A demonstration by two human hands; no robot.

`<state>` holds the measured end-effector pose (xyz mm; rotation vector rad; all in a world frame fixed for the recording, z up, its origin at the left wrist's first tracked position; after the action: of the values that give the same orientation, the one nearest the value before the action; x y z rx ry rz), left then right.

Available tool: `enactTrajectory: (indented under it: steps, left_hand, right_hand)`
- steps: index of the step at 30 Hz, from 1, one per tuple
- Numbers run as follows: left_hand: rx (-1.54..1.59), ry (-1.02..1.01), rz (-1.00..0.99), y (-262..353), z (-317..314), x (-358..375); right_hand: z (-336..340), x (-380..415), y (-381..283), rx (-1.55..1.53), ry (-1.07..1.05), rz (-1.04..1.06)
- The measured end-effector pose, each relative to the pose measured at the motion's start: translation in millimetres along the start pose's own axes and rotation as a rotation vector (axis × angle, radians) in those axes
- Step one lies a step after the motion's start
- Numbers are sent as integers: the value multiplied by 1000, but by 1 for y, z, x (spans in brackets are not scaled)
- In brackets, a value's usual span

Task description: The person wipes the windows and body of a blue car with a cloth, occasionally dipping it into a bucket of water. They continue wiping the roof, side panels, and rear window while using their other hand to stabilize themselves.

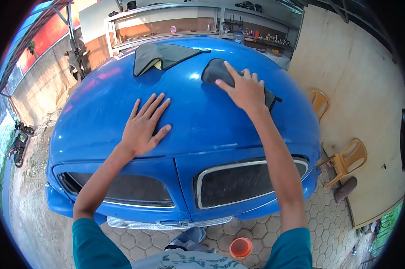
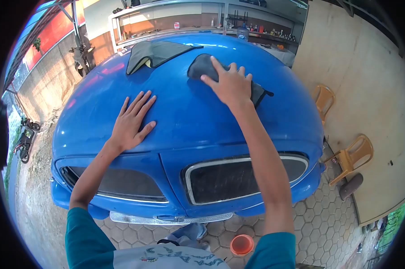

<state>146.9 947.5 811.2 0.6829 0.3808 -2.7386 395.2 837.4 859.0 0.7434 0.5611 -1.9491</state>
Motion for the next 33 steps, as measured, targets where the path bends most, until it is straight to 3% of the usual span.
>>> enactTrajectory:
  steps: [6,9,11,13,16,20,22,25,27,29,32,33]
  left_hand:
    - [93,22,58,-1,3,7]
    - [85,32,59,-1,4,7]
    - [86,18,55,0,1,10]
    - [110,-22,39,1,0,14]
    - [118,-62,26,-2,0,18]
    - [128,-110,62,-3,-4,17]
    - [109,-139,77,-4,-7,16]
    - [70,-179,118,-11,-10,12]
    - [51,-223,151,-13,-11,10]
    - [44,-233,179,-14,-9,4]
    - [38,-240,226,-13,-6,-5]
    - [26,-240,243,-12,-6,-10]
  right_hand:
    - [17,45,-73,-69,-114,413]
    - [-12,-36,-16,-71,-173,244]
    - [-58,-105,55,-68,-297,-26]
    - [-87,-142,88,-70,-329,-159]
    - [-82,-136,61,0,-330,-46]
    - [-12,-41,-30,-103,-251,350]
    - [-3,-30,-35,-131,-252,436]
    - [-12,-50,20,-150,-189,388]
    - [-52,-101,131,-134,-233,36]
    - [-90,-133,238,-193,-225,-140]
    - [-77,-113,255,0,-153,-170]
    - [-61,-96,230,-22,-182,-120]
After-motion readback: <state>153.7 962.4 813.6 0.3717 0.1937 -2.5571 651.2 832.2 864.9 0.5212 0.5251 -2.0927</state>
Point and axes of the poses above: each hand's wrist, its own x-axis away from the middle knuckle, its own z-axis out of the back of the hand, y = z × x, the point moved 10 cm from there along -x, towards the middle knuckle, and after that the axes turned 4 degrees about -x, right-handed, at the moved point
